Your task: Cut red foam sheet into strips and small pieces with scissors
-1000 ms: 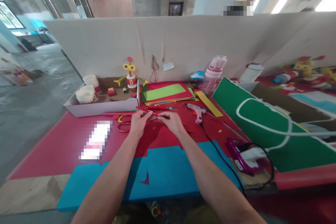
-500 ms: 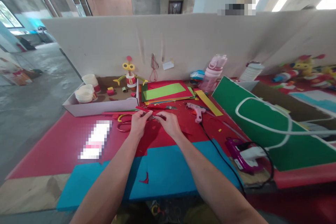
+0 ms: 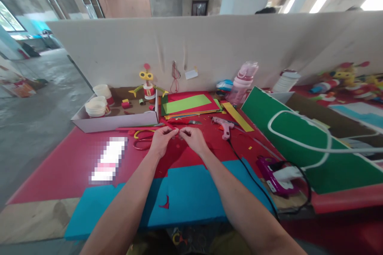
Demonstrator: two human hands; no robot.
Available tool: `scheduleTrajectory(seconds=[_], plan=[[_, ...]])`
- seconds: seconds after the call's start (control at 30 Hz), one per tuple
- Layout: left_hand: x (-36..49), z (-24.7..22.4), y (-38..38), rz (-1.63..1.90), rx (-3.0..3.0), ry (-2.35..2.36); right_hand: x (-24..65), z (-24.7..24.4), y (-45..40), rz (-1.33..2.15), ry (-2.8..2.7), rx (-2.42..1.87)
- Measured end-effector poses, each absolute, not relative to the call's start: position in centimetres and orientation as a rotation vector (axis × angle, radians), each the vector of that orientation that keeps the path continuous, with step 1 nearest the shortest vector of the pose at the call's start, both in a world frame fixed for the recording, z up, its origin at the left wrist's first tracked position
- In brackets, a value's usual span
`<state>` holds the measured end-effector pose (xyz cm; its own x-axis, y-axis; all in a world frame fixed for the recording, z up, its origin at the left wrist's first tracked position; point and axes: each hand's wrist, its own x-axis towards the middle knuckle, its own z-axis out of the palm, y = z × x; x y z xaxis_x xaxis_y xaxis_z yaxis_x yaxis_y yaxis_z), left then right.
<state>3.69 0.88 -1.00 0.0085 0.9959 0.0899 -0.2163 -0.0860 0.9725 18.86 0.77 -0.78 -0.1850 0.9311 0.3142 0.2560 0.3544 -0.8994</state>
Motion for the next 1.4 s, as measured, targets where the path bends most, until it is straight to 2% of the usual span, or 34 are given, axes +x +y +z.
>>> scheduleTrajectory(seconds=[0.43, 0.63, 1.2, 1.4], plan=[[3.3, -0.7, 0.9, 1.375, 1.062, 0.983, 18.9, -0.9, 0.9, 0.91, -1.679, -1.099], [3.7, -1.0, 0.8, 1.324, 1.166, 1.141, 18.9, -0.8, 0.8, 0.929, -1.687, -1.091], [-1.2, 0.6, 2.6, 1.812, 0.825, 1.113, 19.2, -0.7, 0.7, 1.105, -1.567, -1.099], [2.7, 0.1, 1.0, 1.356, 1.184, 1.051, 18.0, -1.2, 0.6, 1.061, -1.477, -1.019]])
